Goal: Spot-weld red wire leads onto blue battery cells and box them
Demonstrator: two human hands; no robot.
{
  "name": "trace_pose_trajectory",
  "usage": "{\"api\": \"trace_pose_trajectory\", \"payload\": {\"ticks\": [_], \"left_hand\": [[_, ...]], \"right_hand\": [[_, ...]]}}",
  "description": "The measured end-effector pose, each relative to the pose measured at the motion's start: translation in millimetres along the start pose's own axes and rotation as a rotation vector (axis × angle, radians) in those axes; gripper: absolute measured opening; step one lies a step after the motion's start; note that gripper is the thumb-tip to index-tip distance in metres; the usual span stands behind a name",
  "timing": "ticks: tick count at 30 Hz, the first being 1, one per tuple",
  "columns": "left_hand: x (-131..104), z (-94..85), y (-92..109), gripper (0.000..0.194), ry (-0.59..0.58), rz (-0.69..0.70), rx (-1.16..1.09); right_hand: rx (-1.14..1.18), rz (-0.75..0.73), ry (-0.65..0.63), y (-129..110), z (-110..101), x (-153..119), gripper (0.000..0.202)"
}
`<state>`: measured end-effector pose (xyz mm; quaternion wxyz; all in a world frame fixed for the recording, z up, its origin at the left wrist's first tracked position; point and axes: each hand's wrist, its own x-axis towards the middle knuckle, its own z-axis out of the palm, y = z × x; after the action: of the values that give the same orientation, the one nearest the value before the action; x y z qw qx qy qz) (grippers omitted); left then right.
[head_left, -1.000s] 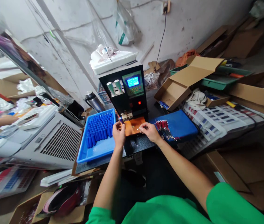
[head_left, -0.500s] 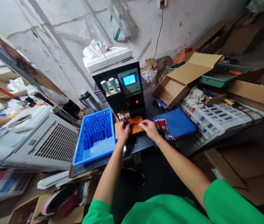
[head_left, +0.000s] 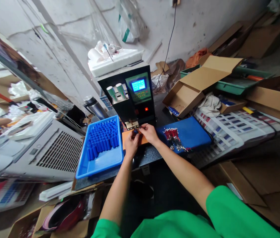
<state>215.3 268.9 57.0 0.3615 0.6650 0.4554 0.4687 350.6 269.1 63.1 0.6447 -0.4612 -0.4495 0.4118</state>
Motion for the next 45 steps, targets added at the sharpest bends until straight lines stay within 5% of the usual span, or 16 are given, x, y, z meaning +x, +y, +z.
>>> {"api": "trace_pose_trajectory", "payload": {"ticks": [45], "left_hand": [[-4.5,-0.5,1.5,0.030,0.043,-0.025,0.022]], "right_hand": [[-0.072,-0.038,-0.009,8.5,9.6,-1.6,0.034]]}}
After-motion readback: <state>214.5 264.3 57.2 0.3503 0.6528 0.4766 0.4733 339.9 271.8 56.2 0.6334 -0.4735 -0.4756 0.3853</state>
